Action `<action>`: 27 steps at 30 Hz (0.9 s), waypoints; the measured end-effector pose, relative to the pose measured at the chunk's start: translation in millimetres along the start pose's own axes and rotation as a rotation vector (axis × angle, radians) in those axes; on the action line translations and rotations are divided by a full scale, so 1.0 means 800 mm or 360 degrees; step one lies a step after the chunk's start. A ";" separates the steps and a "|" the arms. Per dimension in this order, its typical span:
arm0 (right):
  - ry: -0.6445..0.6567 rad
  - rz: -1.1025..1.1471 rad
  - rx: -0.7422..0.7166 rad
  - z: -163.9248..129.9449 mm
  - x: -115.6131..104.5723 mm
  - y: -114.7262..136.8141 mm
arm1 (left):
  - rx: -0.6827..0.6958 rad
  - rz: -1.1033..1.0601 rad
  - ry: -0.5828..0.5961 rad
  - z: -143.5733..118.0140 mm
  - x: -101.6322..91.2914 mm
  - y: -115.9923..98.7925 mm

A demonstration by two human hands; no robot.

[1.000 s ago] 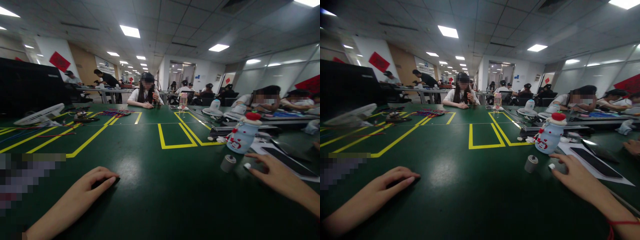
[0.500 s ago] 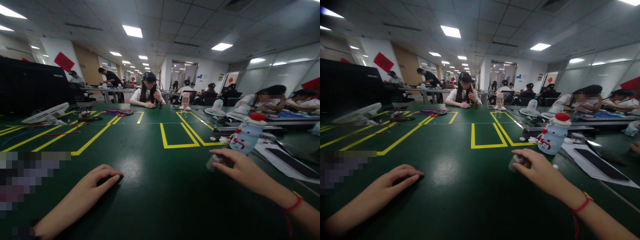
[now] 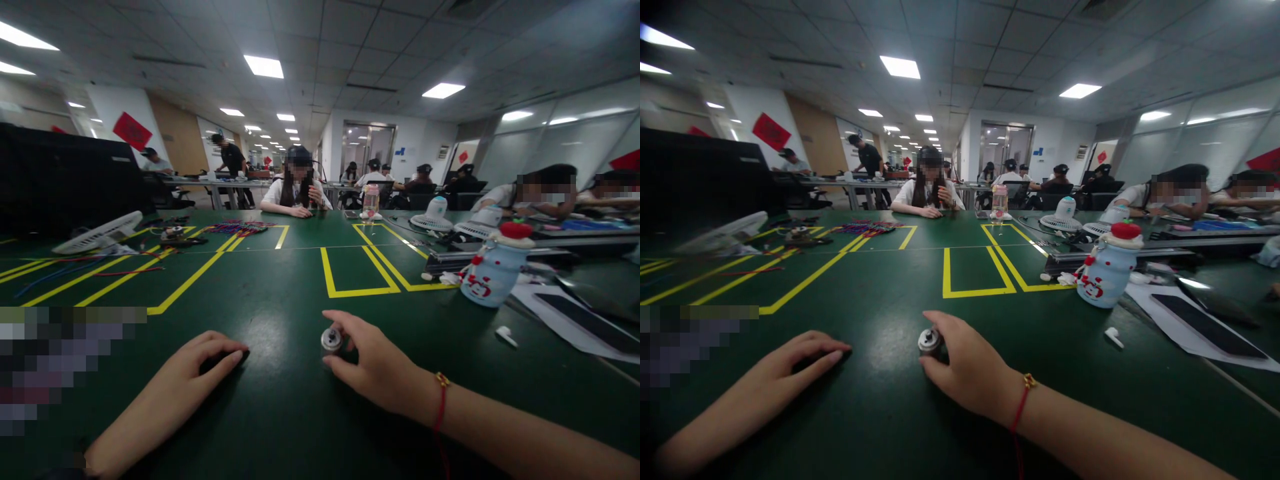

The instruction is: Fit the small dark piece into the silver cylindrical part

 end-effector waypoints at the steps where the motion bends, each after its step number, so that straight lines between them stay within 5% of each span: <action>1: -0.0036 0.0076 0.0042 -0.001 0.003 -0.004 | 0.0025 0.0010 -0.0018 0.002 0.001 -0.009; 8: -0.0082 0.0321 0.0086 0.000 0.012 -0.012 | 0.0445 -0.0090 -0.0061 0.021 0.022 -0.133; 12: -0.0025 0.0384 0.0058 0.001 0.009 -0.010 | 0.0523 -0.0140 -0.0054 0.041 0.030 -0.175; 18: -0.0079 0.0301 0.0030 -0.001 0.008 -0.009 | 0.0418 -0.0272 -0.0140 0.047 0.022 -0.159; 23: -0.0118 0.0281 0.0008 -0.002 0.013 -0.010 | 0.0328 -0.0121 0.0103 0.044 0.046 -0.128; 27: -0.0244 0.0178 0.0084 -0.012 -0.005 -0.016 | 0.0361 -0.0003 0.0106 0.044 0.061 -0.118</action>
Point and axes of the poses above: each hand's wrist, its own z-axis towards the middle knuckle, its own x-axis out of the palm, y = z × x, the point moved 2 cm from there along z, towards the middle knuckle, and after that the axes turned 11 degrees about y, right-handed, at the moved point
